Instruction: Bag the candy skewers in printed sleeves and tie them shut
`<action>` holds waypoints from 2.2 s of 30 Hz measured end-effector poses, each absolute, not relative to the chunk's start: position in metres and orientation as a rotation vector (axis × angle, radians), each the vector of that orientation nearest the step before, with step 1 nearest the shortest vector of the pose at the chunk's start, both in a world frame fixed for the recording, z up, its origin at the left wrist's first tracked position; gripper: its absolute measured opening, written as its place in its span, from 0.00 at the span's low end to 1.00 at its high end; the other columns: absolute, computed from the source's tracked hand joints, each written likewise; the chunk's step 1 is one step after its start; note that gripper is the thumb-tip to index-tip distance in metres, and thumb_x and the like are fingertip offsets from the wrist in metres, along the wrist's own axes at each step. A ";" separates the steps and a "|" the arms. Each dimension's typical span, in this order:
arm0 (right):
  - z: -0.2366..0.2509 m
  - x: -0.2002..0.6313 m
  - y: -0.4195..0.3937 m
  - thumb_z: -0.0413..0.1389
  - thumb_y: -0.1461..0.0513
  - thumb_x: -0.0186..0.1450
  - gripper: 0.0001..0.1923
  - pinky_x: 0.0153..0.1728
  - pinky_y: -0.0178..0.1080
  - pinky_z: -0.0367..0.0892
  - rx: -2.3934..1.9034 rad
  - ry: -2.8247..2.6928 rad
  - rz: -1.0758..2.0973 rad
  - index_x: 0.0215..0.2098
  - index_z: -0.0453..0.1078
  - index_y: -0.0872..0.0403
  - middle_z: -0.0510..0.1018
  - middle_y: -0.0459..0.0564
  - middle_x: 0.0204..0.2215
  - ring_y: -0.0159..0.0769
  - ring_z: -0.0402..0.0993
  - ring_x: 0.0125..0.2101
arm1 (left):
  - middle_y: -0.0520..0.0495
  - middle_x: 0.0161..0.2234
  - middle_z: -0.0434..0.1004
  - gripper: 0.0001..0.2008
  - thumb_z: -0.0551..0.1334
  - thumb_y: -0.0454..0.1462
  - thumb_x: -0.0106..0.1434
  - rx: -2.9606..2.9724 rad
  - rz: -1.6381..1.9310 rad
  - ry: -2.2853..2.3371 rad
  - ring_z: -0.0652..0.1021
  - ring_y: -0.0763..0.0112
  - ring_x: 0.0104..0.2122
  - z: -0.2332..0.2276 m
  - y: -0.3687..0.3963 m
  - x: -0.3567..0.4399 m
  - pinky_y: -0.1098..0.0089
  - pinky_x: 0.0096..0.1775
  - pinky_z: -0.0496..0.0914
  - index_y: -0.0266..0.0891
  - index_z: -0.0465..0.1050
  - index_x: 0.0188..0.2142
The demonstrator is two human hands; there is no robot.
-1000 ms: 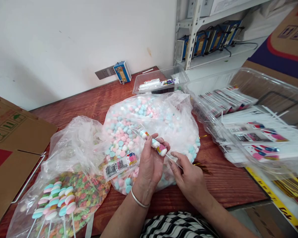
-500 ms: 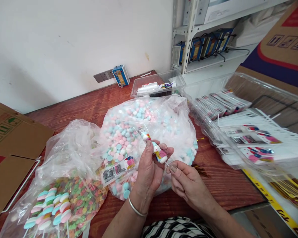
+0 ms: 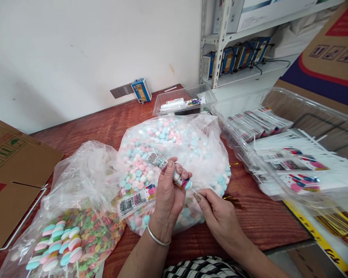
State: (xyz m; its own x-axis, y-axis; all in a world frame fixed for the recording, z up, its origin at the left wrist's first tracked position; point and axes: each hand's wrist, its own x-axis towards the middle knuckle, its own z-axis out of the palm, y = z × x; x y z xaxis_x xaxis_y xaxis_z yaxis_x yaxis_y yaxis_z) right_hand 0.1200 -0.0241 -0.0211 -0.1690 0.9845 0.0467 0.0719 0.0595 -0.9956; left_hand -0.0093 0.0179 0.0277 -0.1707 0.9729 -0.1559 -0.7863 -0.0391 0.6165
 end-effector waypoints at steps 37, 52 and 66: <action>-0.025 0.110 -0.024 0.59 0.50 0.64 0.16 0.14 0.28 0.41 -0.709 -0.658 2.117 0.31 0.66 0.54 0.50 0.31 0.11 0.20 0.37 0.12 | 0.58 0.22 0.65 0.10 0.66 0.41 0.61 0.334 1.419 0.787 0.70 0.81 0.22 0.011 0.008 0.010 0.66 0.47 0.70 0.37 0.69 0.33; -0.033 0.104 -0.018 0.56 0.49 0.65 0.17 0.16 0.28 0.40 -0.892 -0.730 1.727 0.32 0.64 0.53 0.49 0.34 0.18 0.24 0.39 0.17 | 0.48 0.36 0.76 0.12 0.66 0.36 0.59 0.949 1.473 1.283 0.77 0.69 0.37 -0.010 -0.009 0.009 0.69 0.43 0.69 0.41 0.66 0.40; -0.038 0.104 -0.028 0.48 0.51 0.70 0.14 0.17 0.31 0.48 -1.029 -1.191 1.499 0.31 0.61 0.51 0.54 0.37 0.19 0.27 0.48 0.17 | 0.47 0.31 0.74 0.05 0.63 0.33 0.59 1.689 1.348 1.599 0.72 0.65 0.32 -0.013 -0.014 -0.011 0.68 0.40 0.63 0.44 0.76 0.35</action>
